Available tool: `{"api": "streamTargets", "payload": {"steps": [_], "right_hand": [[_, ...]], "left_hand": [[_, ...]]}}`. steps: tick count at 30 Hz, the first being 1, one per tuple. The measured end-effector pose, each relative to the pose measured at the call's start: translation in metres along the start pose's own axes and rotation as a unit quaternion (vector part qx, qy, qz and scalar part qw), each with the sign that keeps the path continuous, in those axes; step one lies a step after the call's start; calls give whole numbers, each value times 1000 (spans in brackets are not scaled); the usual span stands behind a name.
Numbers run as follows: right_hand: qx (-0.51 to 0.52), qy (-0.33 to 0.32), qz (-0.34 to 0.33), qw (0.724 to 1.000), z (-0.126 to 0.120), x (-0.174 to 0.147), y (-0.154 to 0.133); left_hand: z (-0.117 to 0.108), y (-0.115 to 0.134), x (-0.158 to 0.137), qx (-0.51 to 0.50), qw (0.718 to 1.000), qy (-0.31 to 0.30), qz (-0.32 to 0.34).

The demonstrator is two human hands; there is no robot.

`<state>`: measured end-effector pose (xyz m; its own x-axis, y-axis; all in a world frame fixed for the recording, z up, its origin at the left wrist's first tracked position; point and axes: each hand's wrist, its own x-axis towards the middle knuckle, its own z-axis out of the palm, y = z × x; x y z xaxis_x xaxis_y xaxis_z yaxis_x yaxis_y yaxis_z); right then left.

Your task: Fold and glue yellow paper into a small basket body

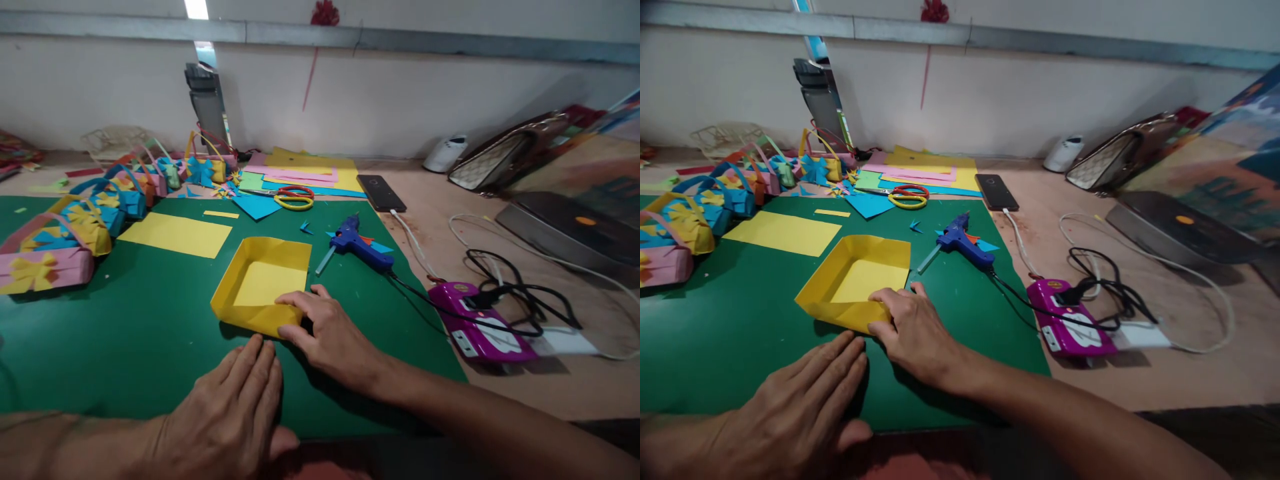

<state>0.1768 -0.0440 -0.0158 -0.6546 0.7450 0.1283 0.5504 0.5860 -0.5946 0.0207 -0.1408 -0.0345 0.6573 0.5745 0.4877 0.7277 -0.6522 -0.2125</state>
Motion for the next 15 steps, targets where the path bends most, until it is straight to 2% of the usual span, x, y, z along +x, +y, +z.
{"api": "streamTargets", "payload": {"steps": [4, 9, 12, 15], "right_hand": [[-3, -2, 1, 1000, -1, -1, 0], [0, -17, 15, 1000, -1, -1, -1], [9, -29, 26, 999, -1, -1, -2], [7, -39, 26, 999, -2, 0, -3]], "left_hand": [[2, 1, -3, 19, 999, -22, -32], [0, 2, -5, 8, 999, 6, -44], [-9, -14, 0, 17, 999, 29, -41], [-17, -40, 13, 28, 996, -31, -77]]}}
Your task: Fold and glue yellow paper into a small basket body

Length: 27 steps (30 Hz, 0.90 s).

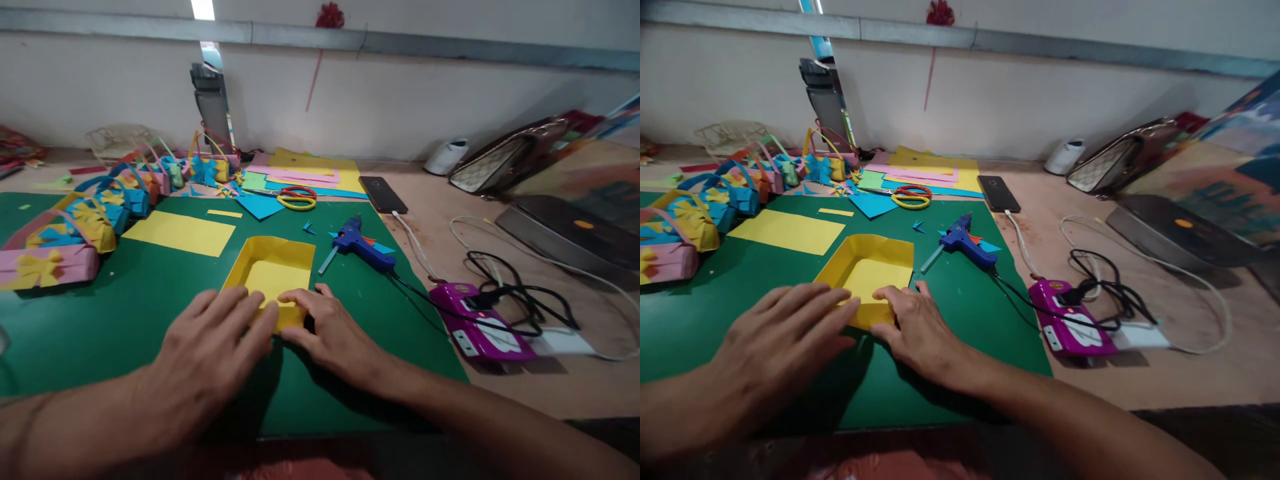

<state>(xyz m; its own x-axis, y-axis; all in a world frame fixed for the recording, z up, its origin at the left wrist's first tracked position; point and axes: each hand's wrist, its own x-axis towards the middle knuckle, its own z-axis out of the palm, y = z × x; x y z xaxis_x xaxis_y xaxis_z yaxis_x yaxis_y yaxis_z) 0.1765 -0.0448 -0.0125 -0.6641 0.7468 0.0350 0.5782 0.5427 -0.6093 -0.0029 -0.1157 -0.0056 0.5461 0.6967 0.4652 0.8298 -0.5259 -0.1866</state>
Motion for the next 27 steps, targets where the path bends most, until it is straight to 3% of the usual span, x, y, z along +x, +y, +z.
{"api": "streamTargets", "payload": {"steps": [3, 7, 16, 27], "right_hand": [[-19, -7, 4, 1000, -1, 1, -2], [-29, -15, 12, 999, -2, 2, -5], [-49, -23, 31, 998, -5, -1, -7], [-66, -7, 15, 998, -4, -1, -2]], "left_hand": [[1, -18, 17, -56, 983, -167, -59], [4, -25, 30, -73, 954, -281, -72], [7, -34, 58, -58, 947, -314, -22], [12, -38, 64, -67, 938, -337, -36]]}}
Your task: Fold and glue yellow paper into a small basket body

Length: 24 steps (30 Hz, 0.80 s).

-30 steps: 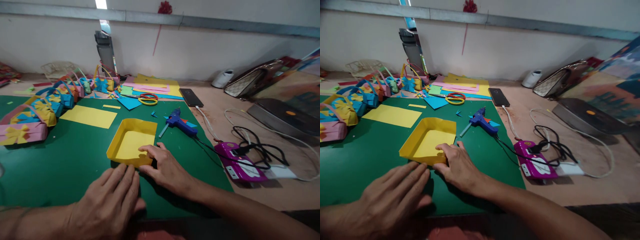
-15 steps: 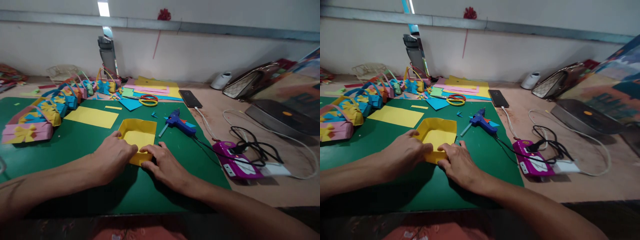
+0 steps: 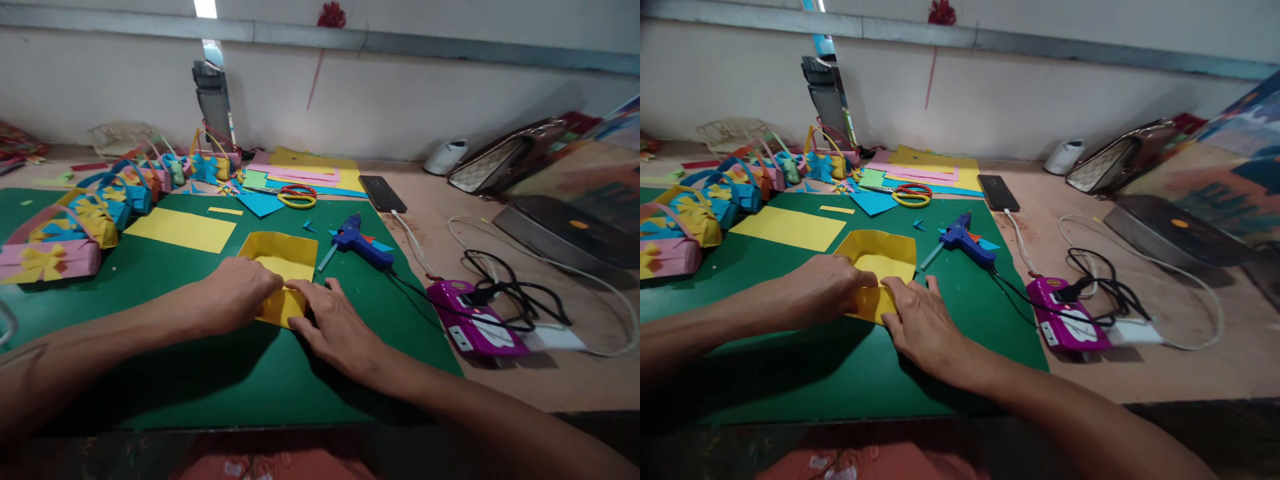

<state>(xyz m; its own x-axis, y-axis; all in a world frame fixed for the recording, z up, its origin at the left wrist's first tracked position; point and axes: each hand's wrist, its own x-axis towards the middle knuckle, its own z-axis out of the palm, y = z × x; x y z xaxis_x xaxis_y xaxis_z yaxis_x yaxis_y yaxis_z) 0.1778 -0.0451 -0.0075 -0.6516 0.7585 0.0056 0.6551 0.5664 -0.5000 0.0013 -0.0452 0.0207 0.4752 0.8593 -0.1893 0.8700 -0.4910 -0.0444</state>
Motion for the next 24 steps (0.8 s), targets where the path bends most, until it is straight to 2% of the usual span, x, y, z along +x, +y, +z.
{"api": "streamTargets", "payload": {"steps": [8, 19, 24], "right_hand": [[-28, 2, -13, 1000, 1, 1, 2], [-14, -7, -11, 1000, -2, 1, 2], [-1, 0, 10, 1000, -2, 4, 1]], "left_hand": [[4, -2, 3, 2, 1000, 9, 12], [4, -1, 3, -9, 1000, 23, 15], [-3, 1, 4, -12, 1000, 2, 5]]}}
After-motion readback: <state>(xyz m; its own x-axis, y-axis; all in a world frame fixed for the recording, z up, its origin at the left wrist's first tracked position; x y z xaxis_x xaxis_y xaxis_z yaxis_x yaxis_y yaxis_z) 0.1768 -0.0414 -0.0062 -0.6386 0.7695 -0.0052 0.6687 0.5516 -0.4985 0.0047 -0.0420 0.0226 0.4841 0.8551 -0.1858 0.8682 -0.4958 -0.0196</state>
